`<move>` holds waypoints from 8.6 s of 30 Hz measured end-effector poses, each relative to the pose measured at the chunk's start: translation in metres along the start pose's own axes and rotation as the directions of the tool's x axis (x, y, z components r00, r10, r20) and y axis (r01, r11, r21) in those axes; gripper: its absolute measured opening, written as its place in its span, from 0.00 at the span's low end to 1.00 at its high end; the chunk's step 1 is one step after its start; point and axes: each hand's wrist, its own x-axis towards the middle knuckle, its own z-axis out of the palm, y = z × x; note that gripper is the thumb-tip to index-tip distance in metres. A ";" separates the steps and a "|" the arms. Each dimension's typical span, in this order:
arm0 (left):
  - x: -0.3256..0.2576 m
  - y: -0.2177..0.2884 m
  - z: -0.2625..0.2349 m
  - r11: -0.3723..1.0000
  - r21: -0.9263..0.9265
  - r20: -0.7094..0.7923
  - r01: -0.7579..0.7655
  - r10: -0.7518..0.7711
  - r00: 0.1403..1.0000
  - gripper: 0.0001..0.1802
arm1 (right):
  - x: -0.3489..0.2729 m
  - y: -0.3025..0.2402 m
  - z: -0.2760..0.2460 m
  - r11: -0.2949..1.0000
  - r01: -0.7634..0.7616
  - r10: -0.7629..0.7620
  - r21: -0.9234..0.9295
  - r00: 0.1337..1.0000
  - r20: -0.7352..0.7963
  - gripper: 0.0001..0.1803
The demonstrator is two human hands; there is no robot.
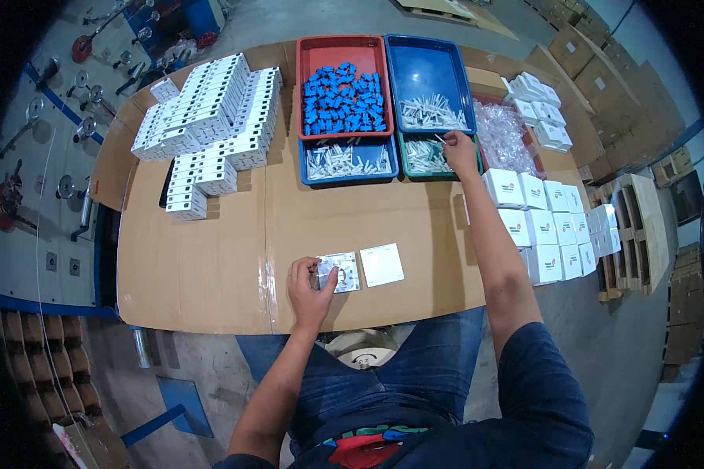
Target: The recorder is assembling small electrical components into plastic cases and then packing those cases into small white boxes in a factory setting.
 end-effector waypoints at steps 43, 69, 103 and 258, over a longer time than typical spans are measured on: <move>0.000 -0.003 0.000 1.000 0.006 0.002 -0.002 0.002 1.000 0.19 | -0.008 -0.012 -0.011 0.932 0.263 -0.245 -0.250 0.964 0.101 0.16; 0.000 0.001 -0.002 0.999 0.038 -0.011 -0.039 0.039 0.999 0.19 | -0.002 -0.005 -0.008 0.890 0.282 -0.238 -0.357 0.958 0.162 0.06; -0.003 0.004 -0.001 0.996 -0.050 -0.050 0.068 -0.071 0.996 0.17 | -0.250 -0.100 -0.022 0.786 -0.300 0.196 0.541 0.950 0.243 0.09; -0.047 0.024 0.005 0.960 -0.029 0.090 -0.279 0.281 0.955 0.34 | -0.336 -0.165 -0.016 0.796 -0.370 -0.041 0.479 0.757 0.653 0.07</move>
